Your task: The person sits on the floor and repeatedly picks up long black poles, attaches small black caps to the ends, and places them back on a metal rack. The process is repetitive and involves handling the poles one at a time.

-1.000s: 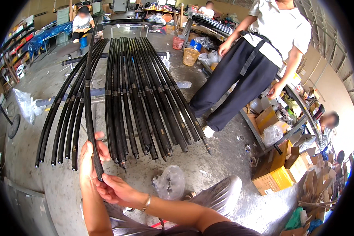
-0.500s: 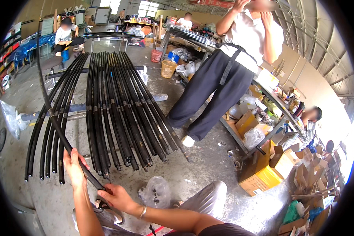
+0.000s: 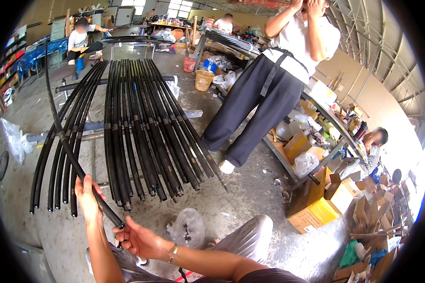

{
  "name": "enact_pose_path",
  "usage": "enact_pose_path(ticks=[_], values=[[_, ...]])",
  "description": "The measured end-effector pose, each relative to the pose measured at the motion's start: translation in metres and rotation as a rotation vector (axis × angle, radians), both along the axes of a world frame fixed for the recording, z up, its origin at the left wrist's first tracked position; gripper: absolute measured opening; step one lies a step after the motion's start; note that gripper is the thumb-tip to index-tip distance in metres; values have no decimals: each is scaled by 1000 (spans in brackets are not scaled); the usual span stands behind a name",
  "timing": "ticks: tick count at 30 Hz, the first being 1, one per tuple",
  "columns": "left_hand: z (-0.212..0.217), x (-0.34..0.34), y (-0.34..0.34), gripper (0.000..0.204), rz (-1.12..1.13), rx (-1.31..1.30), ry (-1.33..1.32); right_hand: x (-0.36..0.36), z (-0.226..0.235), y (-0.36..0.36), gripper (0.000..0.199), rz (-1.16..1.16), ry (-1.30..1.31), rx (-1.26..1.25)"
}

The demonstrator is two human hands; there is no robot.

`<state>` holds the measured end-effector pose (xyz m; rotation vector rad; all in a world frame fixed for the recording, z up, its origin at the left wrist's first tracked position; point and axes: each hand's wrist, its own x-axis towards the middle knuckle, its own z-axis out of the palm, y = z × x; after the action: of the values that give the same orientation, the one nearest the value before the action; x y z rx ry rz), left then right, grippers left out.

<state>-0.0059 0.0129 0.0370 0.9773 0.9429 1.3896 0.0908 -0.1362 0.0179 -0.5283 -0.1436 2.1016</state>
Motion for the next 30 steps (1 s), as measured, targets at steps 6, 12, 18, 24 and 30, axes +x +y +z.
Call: enact_pose_path(ticks=[6, 12, 18, 24, 30], values=[[3, -3, -3, 14, -34, -13, -16, -6, -5, -1, 39, -24, -67, -13], [2, -4, -4, 16, -29, -19, -26, -4, -2, 3, 38, 34, -22, 29], [3, -4, -4, 13, -40, -38, -45, -7, -3, 1, 43, 18, -36, 30], [3, -1, -4, 22, -66, -30, -27, -9, -2, 0, 47, 52, -85, 15], [-6, -1, 1, 15, -86, -54, 14, -9, -2, -5, 38, 17, -150, 59]])
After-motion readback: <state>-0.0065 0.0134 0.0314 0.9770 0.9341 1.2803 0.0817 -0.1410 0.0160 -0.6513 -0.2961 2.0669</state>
